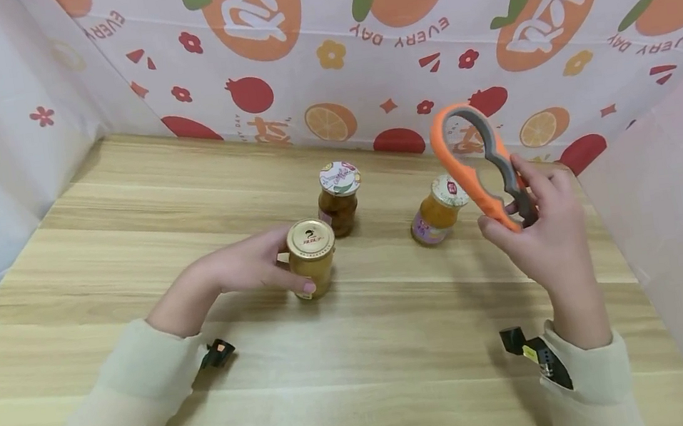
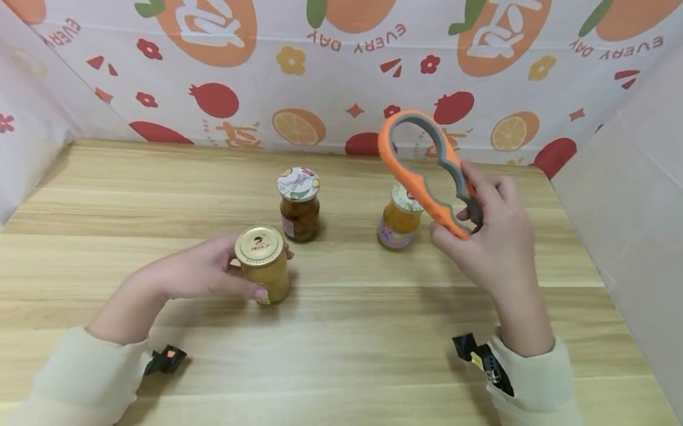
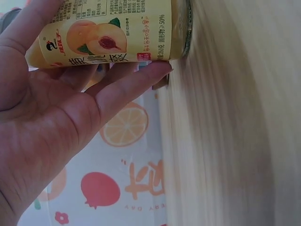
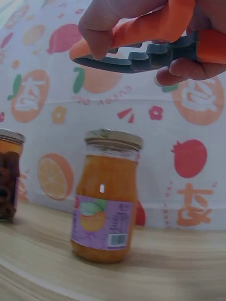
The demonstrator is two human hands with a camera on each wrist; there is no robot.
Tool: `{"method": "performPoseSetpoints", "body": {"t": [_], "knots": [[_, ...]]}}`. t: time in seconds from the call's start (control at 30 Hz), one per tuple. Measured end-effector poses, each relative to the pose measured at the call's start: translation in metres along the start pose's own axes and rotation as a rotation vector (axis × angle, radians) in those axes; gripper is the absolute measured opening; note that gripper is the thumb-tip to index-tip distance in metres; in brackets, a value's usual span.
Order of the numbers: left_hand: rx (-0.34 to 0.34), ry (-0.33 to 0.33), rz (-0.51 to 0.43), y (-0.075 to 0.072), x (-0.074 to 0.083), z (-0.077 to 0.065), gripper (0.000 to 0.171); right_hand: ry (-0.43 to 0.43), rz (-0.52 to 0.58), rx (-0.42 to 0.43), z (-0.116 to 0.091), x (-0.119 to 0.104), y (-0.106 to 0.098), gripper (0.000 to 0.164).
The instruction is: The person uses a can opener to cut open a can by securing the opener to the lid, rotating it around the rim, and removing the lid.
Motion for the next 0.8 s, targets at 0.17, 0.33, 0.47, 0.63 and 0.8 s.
{"method": "performPoseSetpoints", "body": {"t": [0.17,0.33,0.47,0.63,0.8], "knots": [[-0.007,-0.004,0.0,0.005,0.002,0.001,0.077,-0.028,0.044,-0.046,0.002,-0.034,-0.001,0.069],[-0.036,-0.002,-0.015,0.012,0.005,0.002,0.07,-0.085,0.062,-0.068,0.002,-0.045,0.003,0.069],[-0.06,-0.012,-0.035,0.018,0.007,0.003,0.07,-0.146,0.103,-0.082,0.001,-0.054,0.008,0.069],[-0.076,-0.012,-0.052,0.026,0.011,0.004,0.067,-0.188,0.152,-0.131,-0.001,-0.061,0.018,0.07],[-0.094,0.007,-0.056,0.033,0.015,0.007,0.065,-0.218,0.167,-0.17,-0.006,-0.052,0.031,0.074]]}}
Point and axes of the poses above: each hand's wrist, its own z-axis towards the middle knuckle, its own y-axis out of the palm, x = y × z, the point moved 6 cm from there along z, towards the middle knuckle, and after that the axes turned 10 degrees about -y, right-handed, at the moved point
